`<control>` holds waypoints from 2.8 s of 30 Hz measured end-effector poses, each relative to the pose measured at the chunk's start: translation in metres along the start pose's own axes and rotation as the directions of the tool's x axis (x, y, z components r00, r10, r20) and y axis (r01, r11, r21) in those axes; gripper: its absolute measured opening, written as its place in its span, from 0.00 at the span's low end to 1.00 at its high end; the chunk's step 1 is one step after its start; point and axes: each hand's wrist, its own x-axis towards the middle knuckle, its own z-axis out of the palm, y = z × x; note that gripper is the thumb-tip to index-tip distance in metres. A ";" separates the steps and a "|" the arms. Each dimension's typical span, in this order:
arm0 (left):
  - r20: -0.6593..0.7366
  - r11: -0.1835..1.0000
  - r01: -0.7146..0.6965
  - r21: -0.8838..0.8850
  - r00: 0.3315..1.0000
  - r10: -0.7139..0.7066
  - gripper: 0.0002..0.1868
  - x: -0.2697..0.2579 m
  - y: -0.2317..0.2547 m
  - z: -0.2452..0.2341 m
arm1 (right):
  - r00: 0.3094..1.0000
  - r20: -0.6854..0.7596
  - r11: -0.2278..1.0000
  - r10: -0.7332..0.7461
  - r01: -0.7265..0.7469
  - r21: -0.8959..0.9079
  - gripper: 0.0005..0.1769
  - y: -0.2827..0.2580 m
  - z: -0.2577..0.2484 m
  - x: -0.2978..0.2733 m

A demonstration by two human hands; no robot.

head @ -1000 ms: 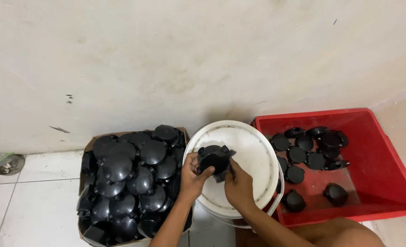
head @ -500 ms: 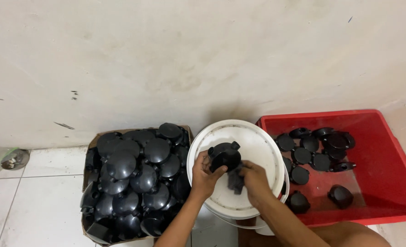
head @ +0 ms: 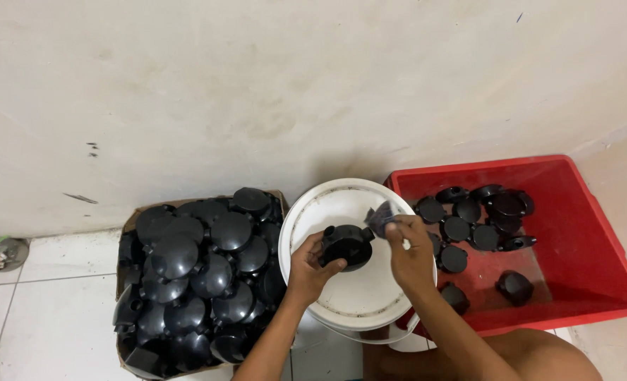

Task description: Cleaning black plastic components with a cloth and sorting them into a bin

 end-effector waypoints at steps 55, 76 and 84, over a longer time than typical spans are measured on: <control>-0.094 0.978 0.118 -0.174 0.986 -0.136 0.15 0.013 0.019 0.001 | 0.622 0.770 0.990 0.142 -0.079 -0.119 0.05 -0.062 -0.011 0.015; -0.201 0.832 -0.203 0.517 0.915 0.349 0.25 -0.005 0.001 0.004 | 0.621 0.487 0.666 0.614 -0.739 0.102 0.07 -0.019 0.002 -0.014; -0.024 0.781 -0.118 0.613 0.985 0.169 0.33 -0.019 0.010 0.014 | 0.951 0.280 0.908 -0.131 0.228 -0.351 0.12 -0.052 -0.018 -0.021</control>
